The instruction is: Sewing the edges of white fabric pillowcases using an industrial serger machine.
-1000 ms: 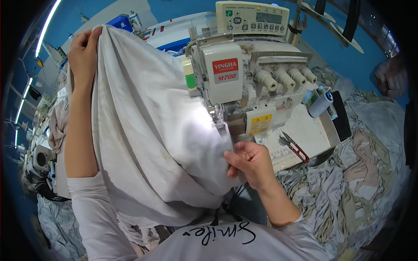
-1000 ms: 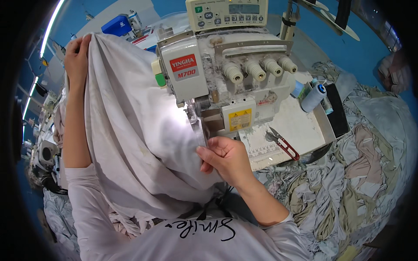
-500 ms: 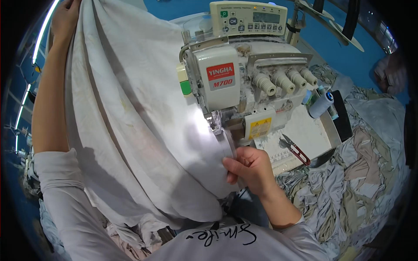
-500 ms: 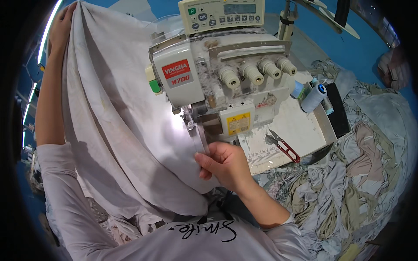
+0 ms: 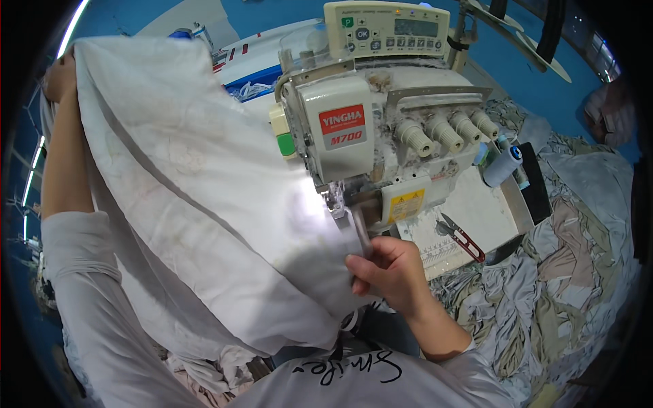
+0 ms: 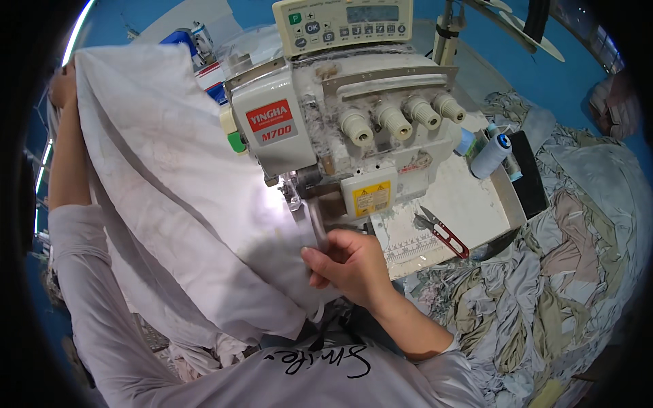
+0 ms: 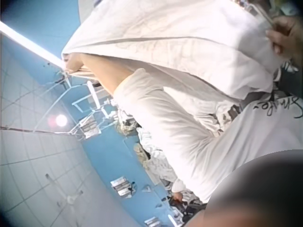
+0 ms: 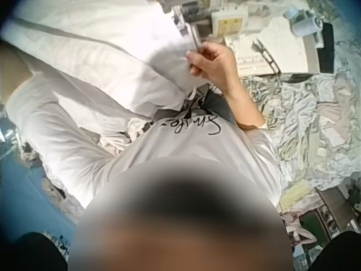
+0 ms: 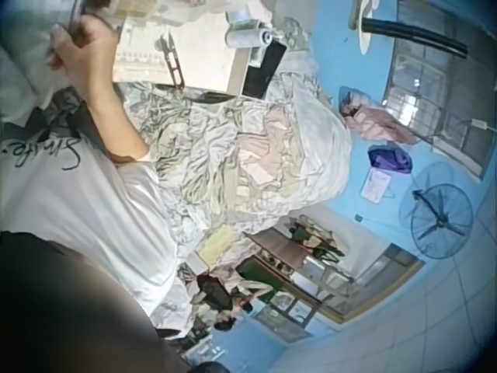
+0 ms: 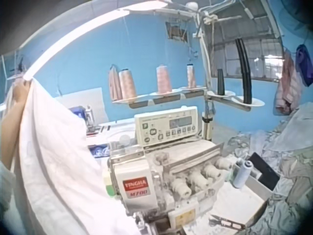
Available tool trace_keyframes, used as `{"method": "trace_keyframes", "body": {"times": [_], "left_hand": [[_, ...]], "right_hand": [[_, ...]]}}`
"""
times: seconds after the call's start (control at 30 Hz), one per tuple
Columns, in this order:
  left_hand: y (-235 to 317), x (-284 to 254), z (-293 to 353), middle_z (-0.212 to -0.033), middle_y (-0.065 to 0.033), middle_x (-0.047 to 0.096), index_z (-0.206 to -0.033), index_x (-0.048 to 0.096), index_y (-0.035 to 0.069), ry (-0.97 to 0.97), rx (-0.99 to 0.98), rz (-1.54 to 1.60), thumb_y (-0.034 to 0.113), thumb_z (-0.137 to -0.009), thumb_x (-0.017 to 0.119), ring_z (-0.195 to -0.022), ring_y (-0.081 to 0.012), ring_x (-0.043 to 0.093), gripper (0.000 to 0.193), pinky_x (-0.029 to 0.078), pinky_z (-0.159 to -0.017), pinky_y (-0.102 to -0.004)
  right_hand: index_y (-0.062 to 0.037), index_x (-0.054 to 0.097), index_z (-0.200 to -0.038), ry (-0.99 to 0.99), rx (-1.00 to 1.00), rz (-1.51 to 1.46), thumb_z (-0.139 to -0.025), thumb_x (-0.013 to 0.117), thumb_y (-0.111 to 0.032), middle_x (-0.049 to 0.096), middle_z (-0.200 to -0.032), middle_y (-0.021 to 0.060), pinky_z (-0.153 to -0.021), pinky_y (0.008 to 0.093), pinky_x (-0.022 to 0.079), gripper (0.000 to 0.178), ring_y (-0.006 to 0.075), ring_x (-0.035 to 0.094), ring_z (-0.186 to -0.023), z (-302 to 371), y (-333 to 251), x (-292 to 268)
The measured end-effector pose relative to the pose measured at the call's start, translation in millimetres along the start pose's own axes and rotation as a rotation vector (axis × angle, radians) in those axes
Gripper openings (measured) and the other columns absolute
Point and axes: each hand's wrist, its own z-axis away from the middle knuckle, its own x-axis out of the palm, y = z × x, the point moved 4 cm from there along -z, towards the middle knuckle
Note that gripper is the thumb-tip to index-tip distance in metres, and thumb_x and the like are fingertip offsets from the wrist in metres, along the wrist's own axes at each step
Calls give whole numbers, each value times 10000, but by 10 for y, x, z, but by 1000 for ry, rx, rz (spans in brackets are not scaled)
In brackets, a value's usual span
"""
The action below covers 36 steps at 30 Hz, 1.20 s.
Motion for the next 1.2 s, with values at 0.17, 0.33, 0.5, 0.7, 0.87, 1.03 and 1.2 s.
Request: {"method": "trace_keyframes", "body": {"times": [0.17,0.33,0.5,0.7,0.87,1.03,1.2], "left_hand": [[329,111,1449,-1175,-197,591,-1166,616,104,-181,1,238,542,-754,655,-1132,-331,532,602,420,-934,-413],[900,-1065,3701,-1270,-152,518,-1242,511,0,-1248,194,975,235,-730,769,-1161,-226,500,620,427,-931,-338],[948,-1552,4511,-1023,-187,574,-1025,567,19,-1049,461,723,8,-731,644,-900,-361,552,305,455,-780,-377],[1081,-1165,3741,-871,-177,603,-943,576,12,-416,147,750,16,-818,537,-790,-330,596,131,459,-688,-365],[1069,-765,3684,-866,-162,608,-958,583,16,-314,87,745,57,-821,574,-786,-315,597,143,462,-704,-361],[1242,-857,3793,-1046,-138,614,-1048,596,30,-555,227,708,60,-794,636,-991,-300,582,259,447,-862,-349],[1772,-2414,3623,-1239,-133,556,-1199,549,30,-882,682,1454,162,-739,705,-1159,-302,518,503,378,-992,-388]], "right_hand": [[11,607,-808,32,-11,-29,-812,692,-85,616,-644,50,-482,217,478,128,100,584,-511,-16,28,-11],[19,619,-829,12,-25,-66,-803,693,-82,610,-649,45,-481,213,478,128,93,581,-508,-32,65,-27],[28,620,-824,17,-29,-15,-800,697,-114,607,-648,39,-448,203,461,164,87,566,-483,-29,58,-39],[31,621,-824,32,-10,-56,-792,705,-141,599,-623,33,-407,195,429,194,77,547,-456,-15,23,-6],[22,609,-797,72,-26,-70,-793,701,-144,591,-597,29,-390,193,412,191,74,538,-438,-9,35,1],[17,596,-789,86,-23,-65,-805,689,-143,597,-605,37,-389,187,405,186,73,535,-432,-15,49,-4],[7,595,-826,102,-35,-64,-837,662,-135,589,-603,27,-388,189,402,157,75,538,-438,22,46,28]]}}
